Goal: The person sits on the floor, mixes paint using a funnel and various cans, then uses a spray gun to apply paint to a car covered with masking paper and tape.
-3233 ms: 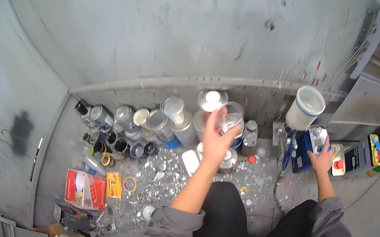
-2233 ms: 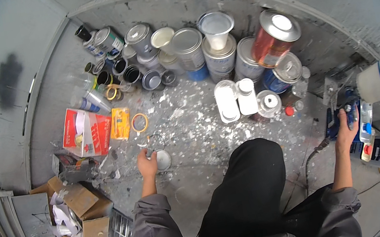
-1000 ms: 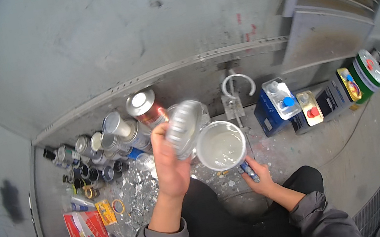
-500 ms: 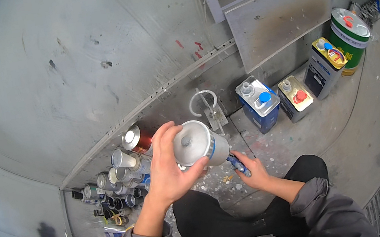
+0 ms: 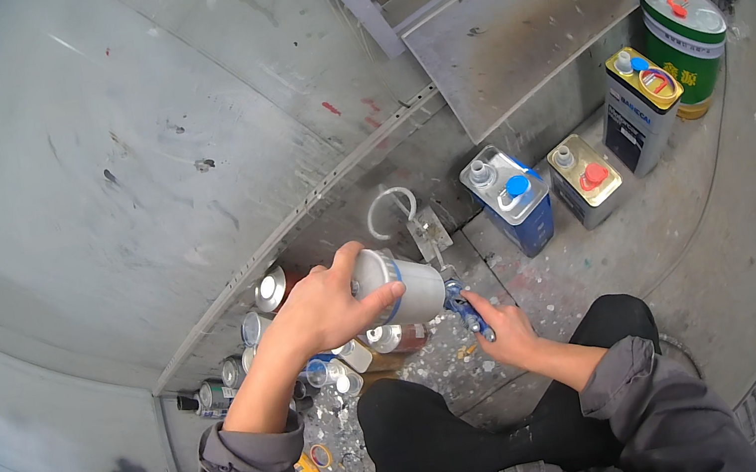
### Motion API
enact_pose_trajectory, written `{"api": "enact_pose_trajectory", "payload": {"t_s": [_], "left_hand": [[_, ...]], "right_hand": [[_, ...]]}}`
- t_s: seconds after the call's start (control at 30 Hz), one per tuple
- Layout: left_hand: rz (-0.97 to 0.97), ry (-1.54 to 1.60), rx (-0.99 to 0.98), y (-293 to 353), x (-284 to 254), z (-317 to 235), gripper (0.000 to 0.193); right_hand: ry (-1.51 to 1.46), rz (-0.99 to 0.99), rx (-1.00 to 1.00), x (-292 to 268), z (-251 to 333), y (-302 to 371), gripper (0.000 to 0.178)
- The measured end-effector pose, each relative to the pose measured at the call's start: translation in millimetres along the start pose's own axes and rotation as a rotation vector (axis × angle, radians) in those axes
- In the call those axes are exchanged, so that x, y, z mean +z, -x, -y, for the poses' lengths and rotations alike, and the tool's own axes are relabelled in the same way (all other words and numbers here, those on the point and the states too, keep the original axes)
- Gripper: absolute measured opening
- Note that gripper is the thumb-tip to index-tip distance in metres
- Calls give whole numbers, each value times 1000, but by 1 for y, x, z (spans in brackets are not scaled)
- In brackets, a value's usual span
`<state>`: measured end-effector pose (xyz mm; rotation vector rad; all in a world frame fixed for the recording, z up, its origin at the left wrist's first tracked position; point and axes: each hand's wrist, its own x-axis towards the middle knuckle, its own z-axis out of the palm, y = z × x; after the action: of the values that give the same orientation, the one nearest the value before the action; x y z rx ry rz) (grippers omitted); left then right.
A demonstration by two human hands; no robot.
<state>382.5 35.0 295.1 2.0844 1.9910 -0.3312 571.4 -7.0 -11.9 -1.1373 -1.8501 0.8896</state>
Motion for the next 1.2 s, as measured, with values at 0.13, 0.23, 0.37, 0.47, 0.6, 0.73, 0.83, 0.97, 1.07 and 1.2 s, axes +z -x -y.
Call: {"api": "enact_pose_trajectory", "payload": {"t_s": [0.13,0.23,0.37,0.47,0.6,0.73,0.83,0.97,1.07,1.2], "left_hand": [[8,100,-158,-14,9,-1,95],[97,170,-207,-20,3,-12,82],[55,207,622,-13,3,18,83],[-48,284,653,-7,10,10,83],[-765,276,504,1,53,-29,44],[-813,284,669,8,32,-41,34],[-775,301,811,15,-2,-50,38],[-651,301,938,35,-87,-88,40],[-666,229,1080,59,-164,-131,41],[-600,266,1260,98,-265,-174,44]], "right_hand": [[31,10,34,-1,-3,0,85],[43,29,80,-10,-5,-2,84],[-85,2,-29,-7,-6,1,81],[-205,-54,-68,-8,2,0,74],[-236,33,-16,-21,17,0,78],[-272,138,-36,-43,19,-1,88],[-345,53,-55,-51,46,8,92],[-327,-135,24,-109,119,9,90],[-162,-329,243,-154,184,6,96],[-100,-589,269,-217,298,16,85]]}}
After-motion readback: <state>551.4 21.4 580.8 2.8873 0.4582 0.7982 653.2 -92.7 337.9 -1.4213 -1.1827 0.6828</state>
